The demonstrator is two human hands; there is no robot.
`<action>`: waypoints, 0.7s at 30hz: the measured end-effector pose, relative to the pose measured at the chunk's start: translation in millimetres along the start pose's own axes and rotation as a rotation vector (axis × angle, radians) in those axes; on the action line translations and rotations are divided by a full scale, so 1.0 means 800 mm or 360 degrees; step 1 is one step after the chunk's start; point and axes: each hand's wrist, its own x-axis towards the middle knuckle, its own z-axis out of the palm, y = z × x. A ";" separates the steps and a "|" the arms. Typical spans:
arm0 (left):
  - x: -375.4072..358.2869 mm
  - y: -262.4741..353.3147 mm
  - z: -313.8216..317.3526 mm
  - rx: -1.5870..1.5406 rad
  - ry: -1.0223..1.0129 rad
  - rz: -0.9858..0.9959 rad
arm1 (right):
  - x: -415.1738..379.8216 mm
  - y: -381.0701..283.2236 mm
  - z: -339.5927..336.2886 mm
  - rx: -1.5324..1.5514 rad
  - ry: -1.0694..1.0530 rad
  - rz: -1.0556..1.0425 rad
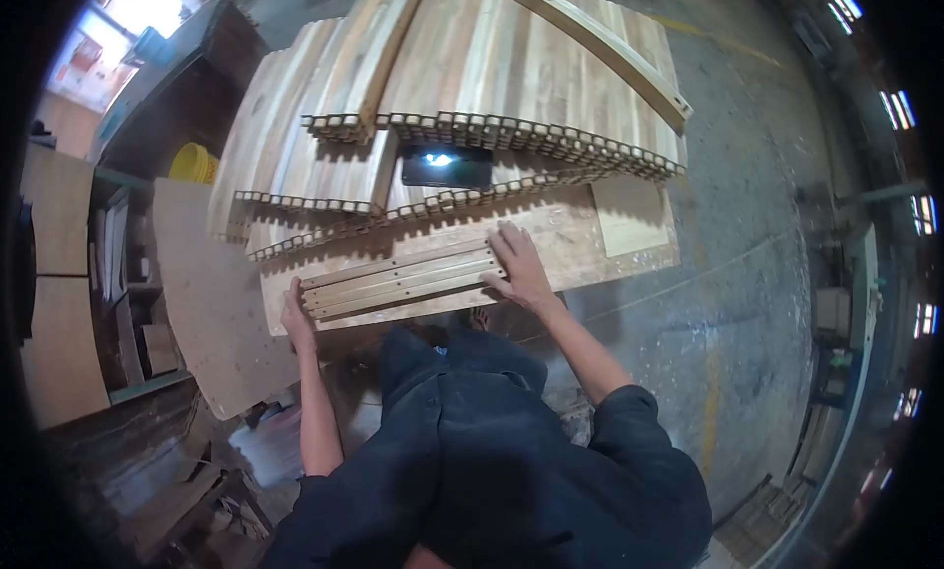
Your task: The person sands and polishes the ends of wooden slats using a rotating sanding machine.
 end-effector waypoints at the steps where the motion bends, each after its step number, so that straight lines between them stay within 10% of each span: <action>1: -0.003 -0.001 0.003 0.0069 0.0004 -0.0011 | -0.011 0.006 0.002 0.0200 0.0133 0.0207; 21: -0.006 -0.011 0.018 0.0010 0.0058 0.0208 | -0.030 -0.018 0.026 0.0624 0.0307 0.0428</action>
